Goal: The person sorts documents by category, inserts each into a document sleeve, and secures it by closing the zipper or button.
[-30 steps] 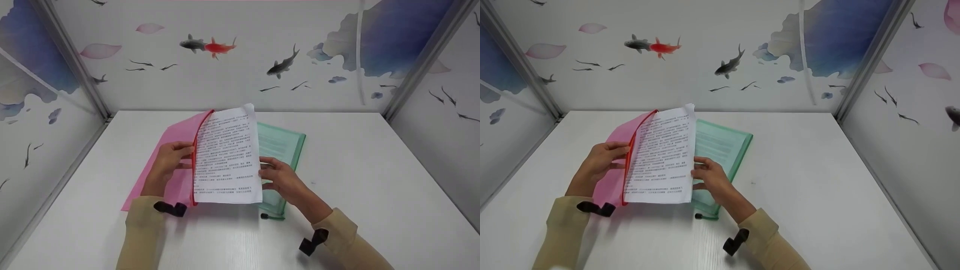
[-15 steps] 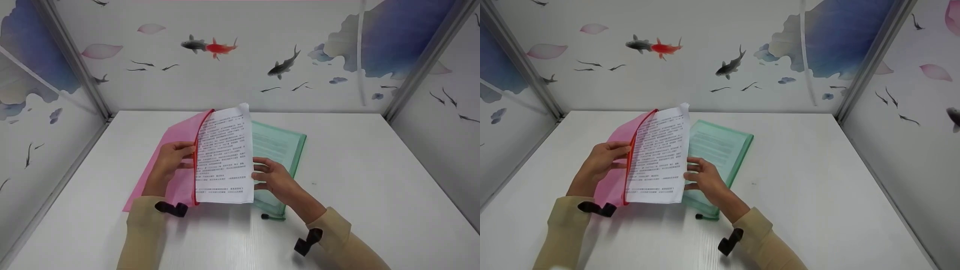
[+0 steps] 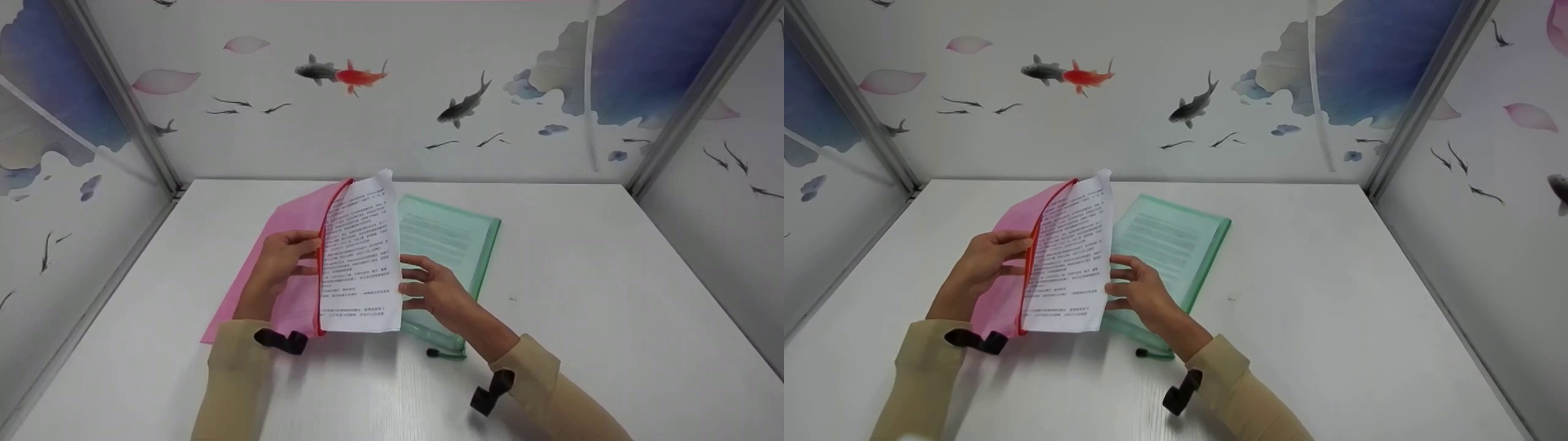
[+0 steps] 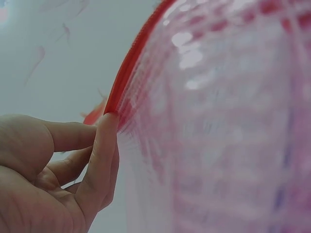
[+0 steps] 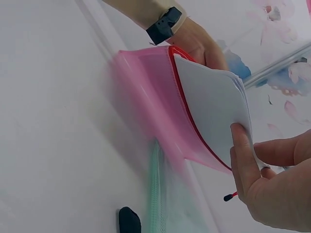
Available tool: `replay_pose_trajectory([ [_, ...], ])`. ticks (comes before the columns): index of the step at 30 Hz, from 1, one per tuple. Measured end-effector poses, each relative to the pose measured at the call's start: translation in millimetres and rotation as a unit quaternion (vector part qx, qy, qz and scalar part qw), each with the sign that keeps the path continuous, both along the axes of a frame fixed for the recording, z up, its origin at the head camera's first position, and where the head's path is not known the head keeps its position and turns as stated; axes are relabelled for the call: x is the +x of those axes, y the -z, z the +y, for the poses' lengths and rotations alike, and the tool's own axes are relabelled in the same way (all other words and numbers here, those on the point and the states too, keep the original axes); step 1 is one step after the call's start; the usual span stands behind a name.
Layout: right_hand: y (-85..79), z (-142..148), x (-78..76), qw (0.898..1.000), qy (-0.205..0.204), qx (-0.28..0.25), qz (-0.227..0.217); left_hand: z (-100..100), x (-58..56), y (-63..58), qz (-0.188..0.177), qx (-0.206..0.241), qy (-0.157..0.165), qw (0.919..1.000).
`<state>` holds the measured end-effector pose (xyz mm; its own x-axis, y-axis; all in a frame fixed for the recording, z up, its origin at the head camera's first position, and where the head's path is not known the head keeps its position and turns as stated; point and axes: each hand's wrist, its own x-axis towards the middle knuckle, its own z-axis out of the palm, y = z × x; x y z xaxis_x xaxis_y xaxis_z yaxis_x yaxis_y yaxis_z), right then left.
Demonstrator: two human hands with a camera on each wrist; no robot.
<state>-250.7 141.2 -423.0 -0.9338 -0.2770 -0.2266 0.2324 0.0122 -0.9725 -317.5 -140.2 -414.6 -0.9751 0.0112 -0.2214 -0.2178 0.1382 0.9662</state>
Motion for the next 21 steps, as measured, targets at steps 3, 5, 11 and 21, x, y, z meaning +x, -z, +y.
replay_pose_trajectory([
  [3,1.4,-3,0.1,1.000,0.003,-0.004,-0.003,0,0.4,0.3,0.003,0.003,0.004,1.0000],
  [5,2.3,-6,-0.1,1.000,0.007,-0.007,-0.005,0,0.9,0.0,0.006,0.008,0.007,0.9999],
  [11,4.3,-13,-1.4,1.000,0.012,-0.016,-0.007,2,2.3,-1.7,0.008,0.016,0.011,0.9998],
  [21,3.9,-26,-1.5,0.999,0.022,-0.018,-0.015,5,3.6,-3.3,0.015,-0.007,0.013,0.9998],
])
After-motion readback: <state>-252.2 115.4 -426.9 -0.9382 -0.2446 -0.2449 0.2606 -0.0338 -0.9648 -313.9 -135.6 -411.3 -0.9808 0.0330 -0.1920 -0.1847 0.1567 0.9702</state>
